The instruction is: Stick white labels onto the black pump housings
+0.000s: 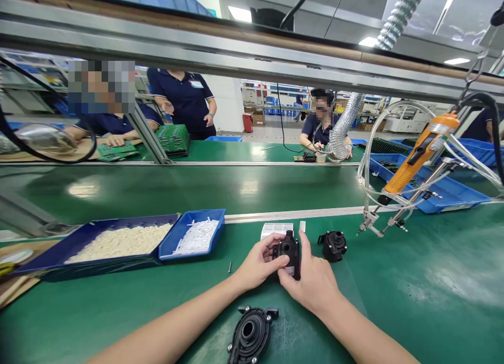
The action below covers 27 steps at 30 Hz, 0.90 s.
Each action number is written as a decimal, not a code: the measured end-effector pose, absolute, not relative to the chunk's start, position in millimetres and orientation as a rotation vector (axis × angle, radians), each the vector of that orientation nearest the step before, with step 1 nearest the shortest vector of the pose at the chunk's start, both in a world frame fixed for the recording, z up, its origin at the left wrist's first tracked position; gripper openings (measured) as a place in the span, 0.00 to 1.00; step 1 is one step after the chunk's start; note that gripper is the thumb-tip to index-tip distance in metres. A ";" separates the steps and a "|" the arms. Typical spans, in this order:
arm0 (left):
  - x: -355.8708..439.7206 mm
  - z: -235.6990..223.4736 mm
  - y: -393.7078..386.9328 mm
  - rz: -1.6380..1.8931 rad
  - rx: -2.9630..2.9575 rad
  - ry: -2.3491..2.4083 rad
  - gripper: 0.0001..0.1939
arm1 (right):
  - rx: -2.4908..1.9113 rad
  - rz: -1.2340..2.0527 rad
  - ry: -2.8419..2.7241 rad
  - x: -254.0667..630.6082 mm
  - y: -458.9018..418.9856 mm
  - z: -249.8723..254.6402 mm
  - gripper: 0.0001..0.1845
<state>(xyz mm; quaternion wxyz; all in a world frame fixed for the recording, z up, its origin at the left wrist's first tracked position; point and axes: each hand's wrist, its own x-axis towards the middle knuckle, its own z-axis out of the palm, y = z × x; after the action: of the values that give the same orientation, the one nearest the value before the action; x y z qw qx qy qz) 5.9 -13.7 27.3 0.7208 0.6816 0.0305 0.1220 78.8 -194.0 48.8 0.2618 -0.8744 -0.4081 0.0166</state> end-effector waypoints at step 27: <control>-0.4 28.6 -29.8 0.385 1.603 0.043 0.40 | -2.101 0.356 -0.750 111.6 -238.1 86.8 0.59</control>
<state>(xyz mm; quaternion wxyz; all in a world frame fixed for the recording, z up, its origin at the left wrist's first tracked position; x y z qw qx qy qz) -0.4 -29.8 28.6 0.6790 0.7136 0.0193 0.1714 111.6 -238.1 86.8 0.4269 -0.8410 -0.3001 0.1426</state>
